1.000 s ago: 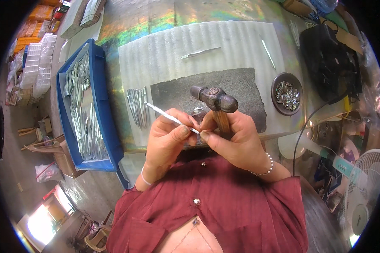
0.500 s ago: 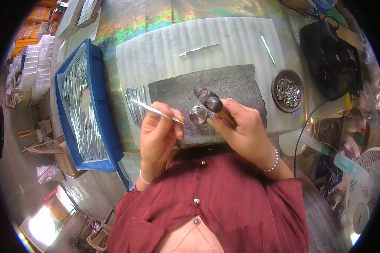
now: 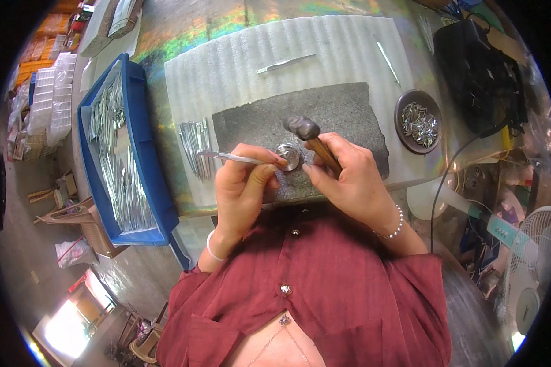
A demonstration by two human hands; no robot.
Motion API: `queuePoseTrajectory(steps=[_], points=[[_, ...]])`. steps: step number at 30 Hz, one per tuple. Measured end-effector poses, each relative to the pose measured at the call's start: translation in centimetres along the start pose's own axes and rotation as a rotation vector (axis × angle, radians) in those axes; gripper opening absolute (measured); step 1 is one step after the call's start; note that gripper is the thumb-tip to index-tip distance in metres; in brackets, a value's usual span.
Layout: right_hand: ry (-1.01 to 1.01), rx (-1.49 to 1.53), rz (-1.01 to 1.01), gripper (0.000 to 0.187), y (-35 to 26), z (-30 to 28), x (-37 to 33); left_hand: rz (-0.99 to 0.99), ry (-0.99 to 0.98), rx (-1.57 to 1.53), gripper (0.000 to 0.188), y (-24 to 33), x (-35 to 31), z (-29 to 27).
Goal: The person is assembling small metal hardware components by inserting pins and securing them with a hammer.
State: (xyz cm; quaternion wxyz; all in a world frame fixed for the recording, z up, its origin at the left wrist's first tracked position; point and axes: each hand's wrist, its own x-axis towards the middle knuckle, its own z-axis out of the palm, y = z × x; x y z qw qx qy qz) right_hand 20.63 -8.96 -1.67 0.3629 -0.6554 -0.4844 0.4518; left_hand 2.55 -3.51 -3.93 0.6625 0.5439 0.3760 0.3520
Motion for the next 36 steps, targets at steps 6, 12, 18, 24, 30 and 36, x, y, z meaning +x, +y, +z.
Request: queuePoseTrajectory(steps=[6,12,18,24,30,36], points=[[0.037,0.094,0.013,0.024,0.8,0.3,-0.3,0.077,-0.049,0.139,0.01,-0.3,0.0,0.0],[0.031,0.081,0.003,0.023,0.8,0.1,-0.1,0.158,-0.054,0.233,0.01,-0.5,0.0,0.0],[0.029,0.055,-0.01,0.022,0.7,0.1,-0.1,0.141,-0.054,0.237,0.01,-0.3,0.1,0.1],[0.043,0.041,-0.027,0.021,0.6,0.1,-0.2,0.156,-0.071,0.268,0.01,-0.4,0.1,0.0],[0.049,0.043,-0.048,0.021,0.7,0.2,-0.1,0.171,0.041,0.262,0.005,-0.2,0.3,0.7],[0.064,0.185,-0.097,0.023,1.1,0.4,-0.4,0.508,-0.022,0.701,0.027,0.1,0.5,0.9]])
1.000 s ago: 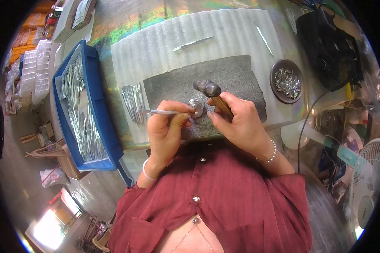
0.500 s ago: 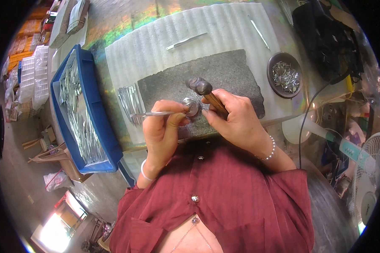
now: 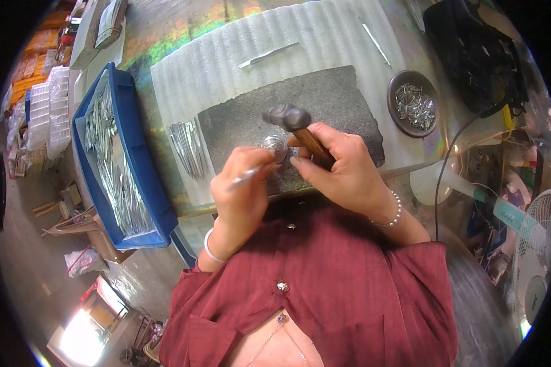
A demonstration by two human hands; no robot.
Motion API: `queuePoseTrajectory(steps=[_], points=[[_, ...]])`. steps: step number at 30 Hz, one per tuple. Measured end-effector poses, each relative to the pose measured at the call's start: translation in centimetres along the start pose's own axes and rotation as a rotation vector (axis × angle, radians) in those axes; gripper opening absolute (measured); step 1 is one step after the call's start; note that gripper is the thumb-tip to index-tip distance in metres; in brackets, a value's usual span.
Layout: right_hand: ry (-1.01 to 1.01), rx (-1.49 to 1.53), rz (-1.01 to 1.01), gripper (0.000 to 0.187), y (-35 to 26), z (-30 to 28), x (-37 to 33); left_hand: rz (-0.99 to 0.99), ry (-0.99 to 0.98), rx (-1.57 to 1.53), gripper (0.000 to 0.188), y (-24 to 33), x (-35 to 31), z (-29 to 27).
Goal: The person is assembling small metal hardware components by inserting pins and securing them with a hammer.
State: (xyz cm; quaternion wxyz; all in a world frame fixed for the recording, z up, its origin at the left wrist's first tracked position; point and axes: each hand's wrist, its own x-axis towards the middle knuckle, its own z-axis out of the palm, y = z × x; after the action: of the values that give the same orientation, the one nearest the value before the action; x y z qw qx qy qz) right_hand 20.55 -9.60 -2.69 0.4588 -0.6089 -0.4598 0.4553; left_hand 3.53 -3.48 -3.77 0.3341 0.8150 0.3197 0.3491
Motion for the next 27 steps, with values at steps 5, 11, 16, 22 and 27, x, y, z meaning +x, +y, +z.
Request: queuePoseTrajectory(steps=[5,11,16,22,27], points=[[-0.244,0.138,-0.199,0.026,-3.1,-0.6,0.1,0.119,-0.058,0.165,0.026,0.0,-0.3,0.0],[-0.307,-0.144,-0.551,0.022,-6.6,-0.1,1.9,0.181,-0.126,0.12,0.022,-1.5,-0.8,0.1],[-0.25,-0.293,-0.416,0.024,-7.7,-0.3,1.0,0.149,-0.144,0.155,0.022,-0.6,0.0,-0.6],[-0.273,-0.26,-0.27,0.044,-9.2,-2.6,-1.6,0.11,-0.077,0.121,0.021,-0.5,-0.1,-1.2],[-0.318,-0.154,-0.211,0.038,-8.8,-3.2,-2.8,0.135,-0.059,0.072,0.021,-0.8,-0.1,-0.9]])
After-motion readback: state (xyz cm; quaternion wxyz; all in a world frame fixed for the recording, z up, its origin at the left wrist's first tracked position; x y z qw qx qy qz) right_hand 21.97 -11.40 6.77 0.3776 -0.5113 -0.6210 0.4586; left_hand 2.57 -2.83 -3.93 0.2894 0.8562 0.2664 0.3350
